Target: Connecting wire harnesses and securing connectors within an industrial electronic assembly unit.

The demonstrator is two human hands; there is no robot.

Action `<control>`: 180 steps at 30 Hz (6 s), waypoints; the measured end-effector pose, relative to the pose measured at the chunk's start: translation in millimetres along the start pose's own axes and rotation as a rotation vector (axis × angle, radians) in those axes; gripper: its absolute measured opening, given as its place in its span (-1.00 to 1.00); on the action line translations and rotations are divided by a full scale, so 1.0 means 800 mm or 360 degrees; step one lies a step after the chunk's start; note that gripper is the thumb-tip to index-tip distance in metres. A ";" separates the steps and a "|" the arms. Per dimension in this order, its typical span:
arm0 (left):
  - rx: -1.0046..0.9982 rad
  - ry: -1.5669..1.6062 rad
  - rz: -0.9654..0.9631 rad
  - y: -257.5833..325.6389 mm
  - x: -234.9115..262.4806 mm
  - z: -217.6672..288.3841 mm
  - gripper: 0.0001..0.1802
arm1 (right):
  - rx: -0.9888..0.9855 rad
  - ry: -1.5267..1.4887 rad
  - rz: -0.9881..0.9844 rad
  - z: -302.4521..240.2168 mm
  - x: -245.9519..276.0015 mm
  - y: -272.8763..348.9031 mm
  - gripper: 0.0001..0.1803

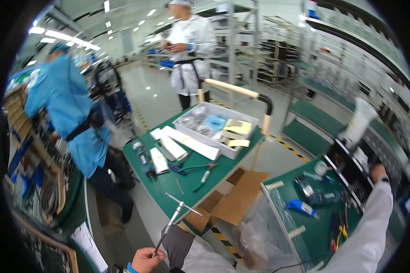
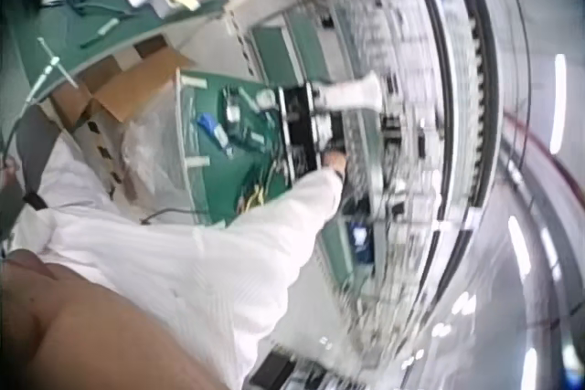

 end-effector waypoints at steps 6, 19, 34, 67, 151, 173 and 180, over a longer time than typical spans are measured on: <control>0.0226 -0.0144 0.0013 0.008 -0.024 0.019 -0.90 | -0.0387 -0.0719 -0.0203 -0.079 -0.063 0.002 -0.70; 0.0235 0.0307 -0.0121 -0.018 -0.064 0.023 -0.88 | -0.0329 -0.1237 0.0279 -0.020 -0.193 -0.064 -0.77; 0.0136 0.0245 -0.0049 -0.009 -0.045 0.017 -0.88 | -0.0636 -0.1285 0.0658 -0.002 -0.150 -0.037 -0.84; 0.0177 0.0370 0.0102 -0.003 -0.042 0.014 -0.92 | -0.0624 -0.2367 0.1287 0.025 -0.130 -0.034 -0.67; 0.0610 0.0008 0.1525 0.391 0.174 -0.079 -0.81 | 0.3401 -0.1947 -0.2529 -0.924 0.526 1.089 -0.88; 0.0613 -0.0118 0.1637 0.425 0.190 -0.109 -0.87 | 0.3789 -0.1537 -0.2090 -0.929 0.548 1.144 -0.90; 0.0448 0.0063 0.1826 0.464 0.200 -0.107 -0.81 | 0.3268 -0.1184 -0.3065 -0.948 0.542 1.194 -0.89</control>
Point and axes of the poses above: each hand's wrist, its own y-axis away from the middle knuckle, its own x-axis out of the back of the hand, z = x × y, the point moved 5 cm from there along -y, towards the middle knuckle, and after that the axes turned 12 degrees about -y, right-handed, at the moved point
